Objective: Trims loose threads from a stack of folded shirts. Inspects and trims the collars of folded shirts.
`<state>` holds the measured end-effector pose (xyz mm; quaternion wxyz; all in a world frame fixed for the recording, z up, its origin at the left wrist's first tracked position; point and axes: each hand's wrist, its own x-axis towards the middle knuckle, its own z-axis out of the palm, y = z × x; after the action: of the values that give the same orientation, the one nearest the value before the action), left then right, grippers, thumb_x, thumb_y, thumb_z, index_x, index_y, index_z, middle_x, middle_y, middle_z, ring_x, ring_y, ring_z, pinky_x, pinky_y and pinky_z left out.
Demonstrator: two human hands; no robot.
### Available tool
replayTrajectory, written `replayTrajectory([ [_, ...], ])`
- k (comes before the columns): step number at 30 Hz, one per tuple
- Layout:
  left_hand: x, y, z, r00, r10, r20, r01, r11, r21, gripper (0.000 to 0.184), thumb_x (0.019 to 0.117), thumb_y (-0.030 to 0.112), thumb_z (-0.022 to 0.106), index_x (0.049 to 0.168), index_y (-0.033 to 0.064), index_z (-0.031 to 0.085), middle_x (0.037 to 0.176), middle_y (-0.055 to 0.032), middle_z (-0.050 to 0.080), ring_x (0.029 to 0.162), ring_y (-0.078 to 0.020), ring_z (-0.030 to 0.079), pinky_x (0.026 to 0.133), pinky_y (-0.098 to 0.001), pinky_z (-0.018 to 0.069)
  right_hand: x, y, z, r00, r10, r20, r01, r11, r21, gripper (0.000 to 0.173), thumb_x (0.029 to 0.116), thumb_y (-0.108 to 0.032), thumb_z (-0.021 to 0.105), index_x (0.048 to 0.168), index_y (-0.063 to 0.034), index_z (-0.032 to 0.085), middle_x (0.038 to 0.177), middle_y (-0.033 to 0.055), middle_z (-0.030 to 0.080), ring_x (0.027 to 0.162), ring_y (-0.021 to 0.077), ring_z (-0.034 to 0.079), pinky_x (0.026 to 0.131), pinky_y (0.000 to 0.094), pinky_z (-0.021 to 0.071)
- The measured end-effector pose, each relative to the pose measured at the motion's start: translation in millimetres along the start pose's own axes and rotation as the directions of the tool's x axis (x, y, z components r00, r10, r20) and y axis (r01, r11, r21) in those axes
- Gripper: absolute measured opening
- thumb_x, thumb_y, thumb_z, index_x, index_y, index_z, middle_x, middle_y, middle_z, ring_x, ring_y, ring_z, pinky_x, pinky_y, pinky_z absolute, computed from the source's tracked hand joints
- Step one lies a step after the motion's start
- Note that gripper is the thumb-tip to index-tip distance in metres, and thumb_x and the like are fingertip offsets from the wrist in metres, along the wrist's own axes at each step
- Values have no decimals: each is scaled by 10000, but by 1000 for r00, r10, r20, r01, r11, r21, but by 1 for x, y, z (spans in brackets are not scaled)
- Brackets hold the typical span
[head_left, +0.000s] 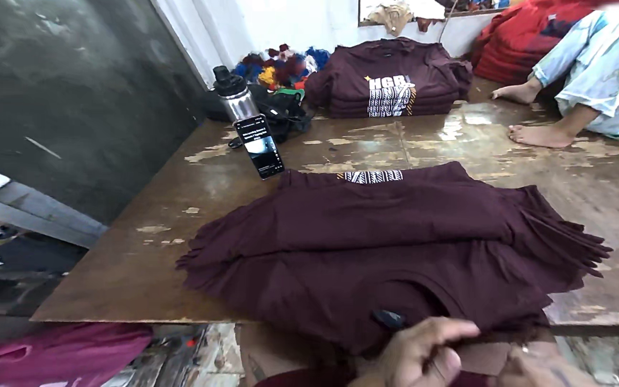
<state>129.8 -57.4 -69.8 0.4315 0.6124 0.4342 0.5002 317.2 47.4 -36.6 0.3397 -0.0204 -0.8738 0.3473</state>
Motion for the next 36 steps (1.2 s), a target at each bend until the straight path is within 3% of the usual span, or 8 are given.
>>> replayTrajectory([
  [4,-2,7,4,997,-83,-1,82,990,-114,487,1105,222,379,1460,-100,464,1212,-251,653,770,-105,620,735,-278,530,-16,28,14,971,-1,-238,-50,977,-208,173,1024,-237,629,1026,-66,605,871,81,617,854,58,628,819,132,503],
  [7,-3,14,5,995,-74,-61,42,909,-414,688,1084,418,411,1503,-122,339,1256,-77,639,734,114,505,677,-126,447,-22,40,26,960,-3,-281,-80,955,-285,204,990,-265,677,1123,-124,615,1000,52,574,985,29,586,918,104,455],
  [12,2,20,1,980,-167,106,186,594,-783,754,1062,380,458,1585,37,37,1441,36,540,676,82,590,621,-121,508,-24,61,37,942,-107,-319,-15,934,-357,115,1037,-237,596,1058,-155,674,912,25,560,882,50,582,848,124,472],
  [21,3,24,-4,983,-165,77,181,849,-496,766,1077,392,426,1556,-135,143,1335,-84,613,740,78,565,679,-146,479,-11,26,18,980,47,-191,-12,984,178,318,1102,-288,463,942,-38,578,918,61,637,970,29,656,927,181,517],
  [25,2,14,-1,986,-151,74,165,779,-605,812,1065,429,452,1595,-41,55,1241,-21,701,731,63,608,685,-155,497,-20,33,18,966,30,-257,-68,988,-141,253,1031,-378,609,1058,-126,607,995,17,612,1015,8,619,941,154,489],
  [27,0,12,1,983,-153,98,174,639,-749,824,1041,466,502,1614,72,60,1368,-7,638,747,53,639,673,-142,520,-25,52,29,959,-38,-279,-63,936,-345,210,1003,-296,661,1180,-183,654,1069,20,575,1065,37,581,965,140,464],
  [30,-5,6,3,971,-204,124,206,453,-867,863,997,488,591,1640,236,73,1556,-57,473,763,8,682,630,-151,541,-26,67,37,937,-131,-324,-13,914,-406,122,1035,-264,606,1086,-177,674,988,9,580,987,51,600,904,152,489],
  [36,-4,18,-4,980,-163,111,198,810,-552,834,1059,488,417,1593,-43,58,1494,-85,524,771,59,599,643,-146,479,-29,44,25,959,42,-281,-68,994,-85,225,1065,-296,548,978,-108,634,901,-13,639,923,-47,630,868,103,492],
])
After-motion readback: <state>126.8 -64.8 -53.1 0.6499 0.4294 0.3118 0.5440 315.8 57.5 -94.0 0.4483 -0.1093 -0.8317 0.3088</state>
